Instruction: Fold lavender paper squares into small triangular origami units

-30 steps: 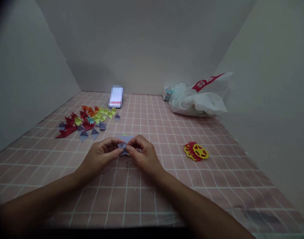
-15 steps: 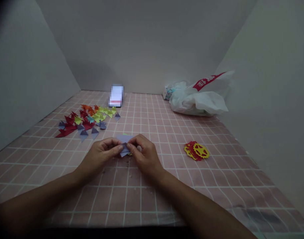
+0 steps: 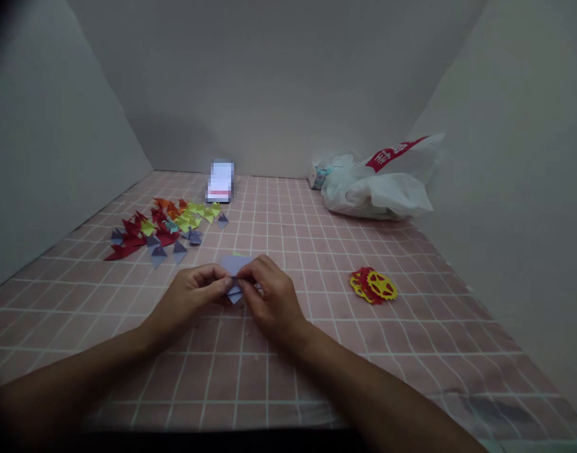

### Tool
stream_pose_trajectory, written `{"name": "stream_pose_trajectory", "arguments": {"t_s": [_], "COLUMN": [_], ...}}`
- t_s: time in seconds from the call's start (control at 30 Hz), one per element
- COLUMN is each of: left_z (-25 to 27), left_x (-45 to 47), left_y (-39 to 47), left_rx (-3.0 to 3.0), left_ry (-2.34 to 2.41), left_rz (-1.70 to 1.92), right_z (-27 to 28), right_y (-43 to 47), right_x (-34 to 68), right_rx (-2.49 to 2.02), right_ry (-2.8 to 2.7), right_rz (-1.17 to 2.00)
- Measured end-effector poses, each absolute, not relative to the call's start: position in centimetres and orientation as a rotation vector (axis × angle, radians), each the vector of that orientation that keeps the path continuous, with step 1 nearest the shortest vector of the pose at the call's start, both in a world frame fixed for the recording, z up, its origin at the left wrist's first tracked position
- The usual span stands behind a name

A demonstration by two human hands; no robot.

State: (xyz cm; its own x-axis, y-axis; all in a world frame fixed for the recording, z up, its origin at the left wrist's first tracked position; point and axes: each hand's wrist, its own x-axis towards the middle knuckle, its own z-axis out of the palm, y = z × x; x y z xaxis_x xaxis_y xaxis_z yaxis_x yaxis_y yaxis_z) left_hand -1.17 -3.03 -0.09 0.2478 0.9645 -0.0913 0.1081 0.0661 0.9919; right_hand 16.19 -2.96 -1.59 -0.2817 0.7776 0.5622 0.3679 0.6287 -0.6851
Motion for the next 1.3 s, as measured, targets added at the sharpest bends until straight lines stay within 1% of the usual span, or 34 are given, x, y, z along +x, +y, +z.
{"name": "stream_pose_trajectory", "arguments": {"t_s": [0.1,0.17,0.23,0.37,0.43,0.67,0.83,1.3], "left_z": [-0.2,-0.2,-0.3,-0.5,-0.6,-0.3,-0.2,-0.3], "left_x": [-1.2,-1.2,-1.2,-1.1,-1.1,-0.8,-0.8,-0.7], "left_y": [-3.0,-2.9,-2.8,-2.8,-2.7,-2.8,-2.8,-2.9], "left_rx": [1.296,1.263,1.206,1.16,1.166,1.178,1.23,1.135], "left_ry": [1.112,1.105,1.097,1.067,1.051,1.066,1.058,1.014], "left_rz": [0.959,1.013,1.071,1.119,1.105,1.017,1.024,1.082], "right_z": [-1.5,-1.6,-1.9,-2.6,-2.8,-2.2,-1.9,-2.0], "right_y": [-2.9,-2.9,-2.7,-2.3,-2.2,-2.1,-2.2,-2.4], "right_x": [16.3,16.3,16.3,16.1,15.9,16.0,15.9,15.8], "right_rx": [-0.91,-0.945,-0.982,-0.938,-0.918,-0.95,-0.969,-0.906], "right_ry": [-1.878,-1.815,-1.694,-1.359,-1.266,-1.24,-1.22,-1.126], "right_rz": [0.569,0.652,0.809,1.236,1.348,1.408,1.454,1.509]}}
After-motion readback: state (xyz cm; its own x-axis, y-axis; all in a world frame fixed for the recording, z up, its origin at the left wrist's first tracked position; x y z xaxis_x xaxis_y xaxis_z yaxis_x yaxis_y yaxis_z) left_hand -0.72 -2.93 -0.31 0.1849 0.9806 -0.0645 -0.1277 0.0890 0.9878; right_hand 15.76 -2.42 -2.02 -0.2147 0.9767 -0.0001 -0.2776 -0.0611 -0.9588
